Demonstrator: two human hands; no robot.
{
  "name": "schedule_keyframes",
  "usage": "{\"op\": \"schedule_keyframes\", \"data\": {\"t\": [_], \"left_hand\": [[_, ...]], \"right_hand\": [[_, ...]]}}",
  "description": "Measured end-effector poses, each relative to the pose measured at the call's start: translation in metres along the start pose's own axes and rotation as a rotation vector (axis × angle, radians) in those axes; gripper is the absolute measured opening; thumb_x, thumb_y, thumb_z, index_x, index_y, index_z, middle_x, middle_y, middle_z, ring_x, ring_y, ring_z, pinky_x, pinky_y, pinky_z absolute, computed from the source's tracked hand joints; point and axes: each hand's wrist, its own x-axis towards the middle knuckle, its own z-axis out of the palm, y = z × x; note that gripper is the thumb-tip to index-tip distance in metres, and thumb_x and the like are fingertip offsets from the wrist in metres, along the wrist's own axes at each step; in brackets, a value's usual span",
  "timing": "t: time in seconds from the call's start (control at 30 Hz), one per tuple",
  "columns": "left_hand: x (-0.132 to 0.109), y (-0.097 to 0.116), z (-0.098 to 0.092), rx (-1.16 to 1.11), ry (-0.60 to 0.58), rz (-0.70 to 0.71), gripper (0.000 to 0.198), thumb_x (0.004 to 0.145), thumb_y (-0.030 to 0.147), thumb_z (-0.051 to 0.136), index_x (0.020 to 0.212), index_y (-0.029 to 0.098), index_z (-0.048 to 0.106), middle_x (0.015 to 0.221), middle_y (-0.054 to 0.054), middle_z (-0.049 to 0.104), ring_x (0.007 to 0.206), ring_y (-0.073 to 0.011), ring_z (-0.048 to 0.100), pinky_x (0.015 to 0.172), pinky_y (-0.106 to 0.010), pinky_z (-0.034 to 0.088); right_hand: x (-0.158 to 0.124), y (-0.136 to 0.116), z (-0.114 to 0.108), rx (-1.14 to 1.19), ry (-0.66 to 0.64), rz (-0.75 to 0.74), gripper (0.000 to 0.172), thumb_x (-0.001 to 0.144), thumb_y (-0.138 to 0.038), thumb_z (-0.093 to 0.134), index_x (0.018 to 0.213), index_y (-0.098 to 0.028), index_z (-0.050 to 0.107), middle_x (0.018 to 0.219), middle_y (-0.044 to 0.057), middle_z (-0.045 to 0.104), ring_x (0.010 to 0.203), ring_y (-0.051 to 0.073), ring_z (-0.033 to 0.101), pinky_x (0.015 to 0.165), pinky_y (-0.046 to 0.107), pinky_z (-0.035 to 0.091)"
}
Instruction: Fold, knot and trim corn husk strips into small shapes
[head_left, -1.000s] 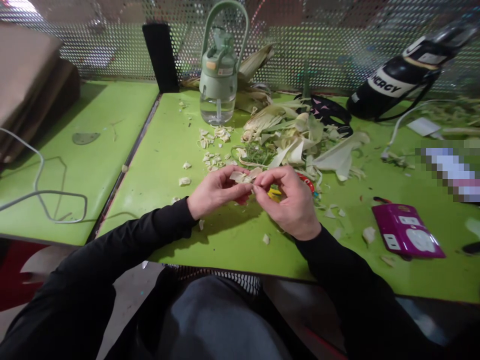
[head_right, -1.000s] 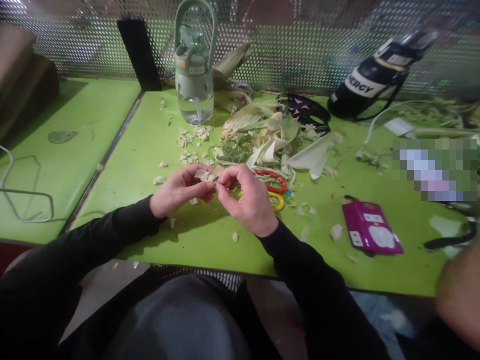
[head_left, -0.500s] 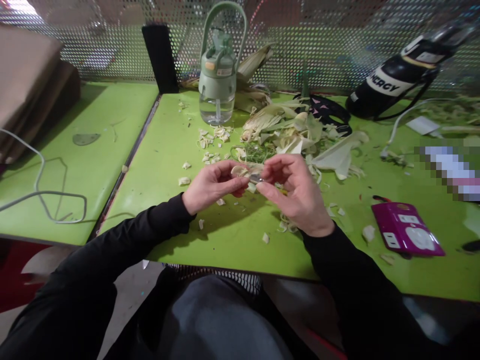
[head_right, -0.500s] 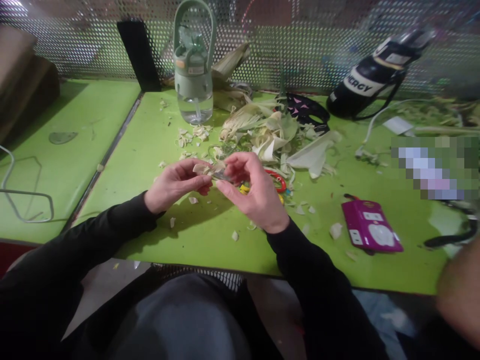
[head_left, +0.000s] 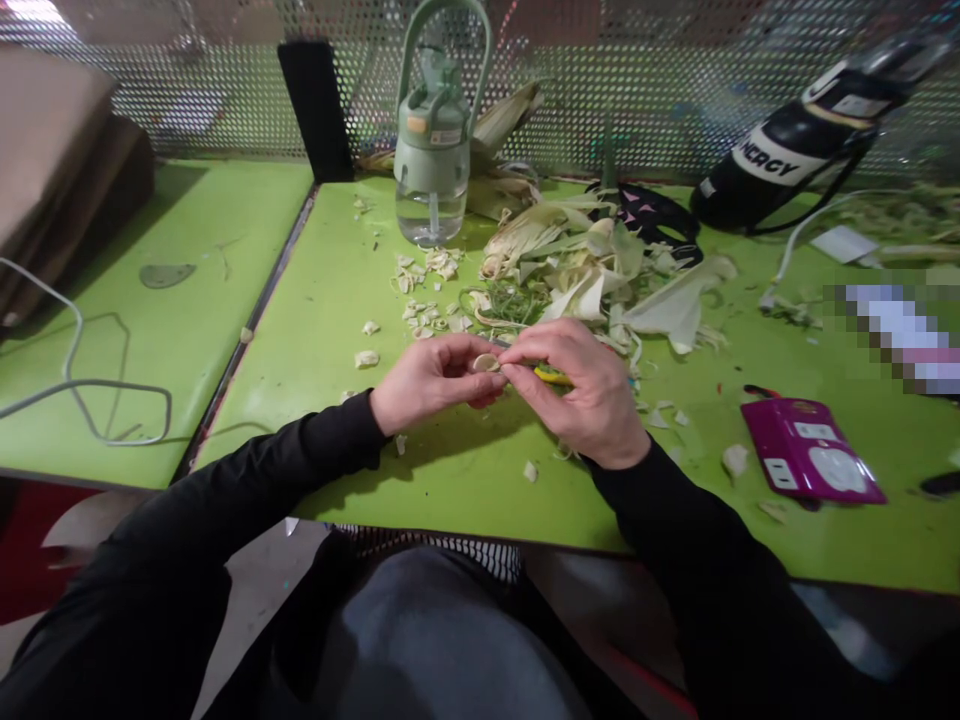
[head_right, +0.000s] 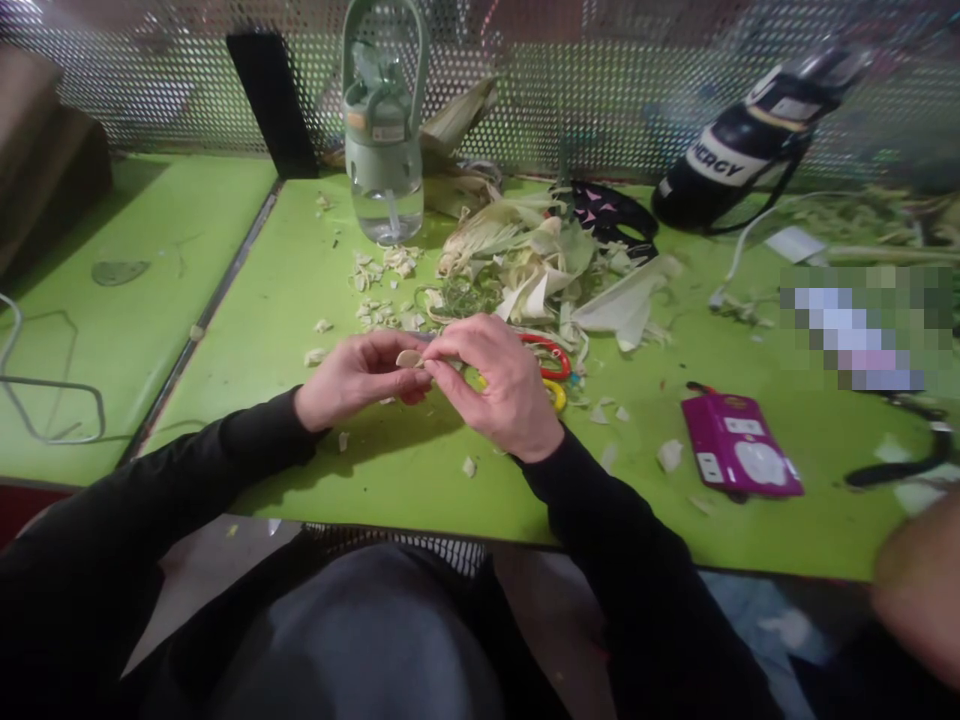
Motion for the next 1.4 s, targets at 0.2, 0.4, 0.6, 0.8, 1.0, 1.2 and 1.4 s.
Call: {"op": "schedule_keyframes", "data": {"t": [0.2, 0.4, 0.6, 0.8, 1.0, 1.2, 1.4], "left_hand": [[-0.002, 0.003, 0.000, 0.009, -0.016, 0.024, 0.036, 0.074, 0.033, 0.082, 0.098, 0.010, 0.065, 0.069, 0.000, 0.069, 0.060, -0.0081, 0.064, 0.062, -0.021, 0.056], [-0.002, -0.001, 0.002, 0.064, -0.077, 0.048, 0.027, 0.076, 0.030, 0.079, 0.085, 0.010, 0.064, 0.068, 0.000, 0.065, 0.061, -0.0072, 0.061, 0.061, -0.020, 0.053], [-0.006, -0.012, 0.010, 0.145, -0.167, -0.058, 0.017, 0.079, 0.025, 0.074, 0.083, 0.010, 0.065, 0.068, 0.000, 0.065, 0.060, -0.0067, 0.058, 0.061, -0.020, 0.050], [-0.005, -0.005, 0.007, 0.016, -0.122, -0.103, 0.025, 0.077, 0.028, 0.079, 0.084, 0.011, 0.064, 0.071, -0.001, 0.068, 0.063, -0.0085, 0.063, 0.066, -0.023, 0.054], [-0.002, -0.006, 0.006, -0.022, -0.115, -0.119, 0.028, 0.073, 0.026, 0.082, 0.084, 0.011, 0.062, 0.065, 0.002, 0.064, 0.058, -0.0064, 0.059, 0.062, -0.021, 0.052], [-0.003, -0.004, 0.007, -0.230, -0.085, -0.220, 0.031, 0.075, 0.033, 0.082, 0.090, 0.013, 0.064, 0.076, -0.002, 0.072, 0.067, -0.0099, 0.068, 0.071, -0.024, 0.057], [0.002, -0.010, 0.003, -0.395, 0.211, -0.165, 0.016, 0.085, 0.029, 0.074, 0.090, 0.016, 0.067, 0.084, 0.001, 0.074, 0.078, -0.0085, 0.070, 0.085, -0.025, 0.054]], "right_hand": [[0.000, -0.003, -0.002, -0.016, 0.008, -0.031, 0.011, 0.086, -0.015, 0.061, 0.089, -0.022, 0.069, 0.091, 0.005, 0.067, 0.083, 0.020, 0.064, 0.075, 0.037, 0.054], [-0.002, -0.005, 0.001, 0.055, -0.002, 0.065, 0.012, 0.087, -0.025, 0.068, 0.099, -0.023, 0.069, 0.098, 0.005, 0.065, 0.092, 0.021, 0.064, 0.078, 0.038, 0.053], [-0.002, -0.008, 0.008, 0.218, 0.043, 0.262, 0.005, 0.091, -0.023, 0.063, 0.086, -0.022, 0.062, 0.086, 0.001, 0.061, 0.076, 0.015, 0.057, 0.068, 0.031, 0.047], [0.000, -0.005, 0.003, 0.271, -0.015, 0.287, 0.006, 0.090, -0.029, 0.065, 0.091, -0.022, 0.064, 0.088, 0.001, 0.060, 0.076, 0.014, 0.056, 0.068, 0.030, 0.046], [0.000, -0.009, 0.005, 0.228, -0.082, 0.287, 0.009, 0.091, -0.023, 0.062, 0.082, -0.021, 0.059, 0.089, 0.002, 0.059, 0.081, 0.015, 0.058, 0.074, 0.031, 0.047], [-0.002, -0.005, 0.010, 0.199, 0.001, 0.363, 0.008, 0.092, -0.029, 0.062, 0.091, -0.022, 0.061, 0.092, 0.002, 0.060, 0.076, 0.013, 0.056, 0.068, 0.028, 0.047], [-0.004, -0.011, 0.012, 0.019, 0.136, 0.282, 0.018, 0.090, -0.034, 0.067, 0.078, -0.021, 0.065, 0.073, 0.000, 0.061, 0.055, 0.010, 0.046, 0.050, 0.026, 0.037]]}}
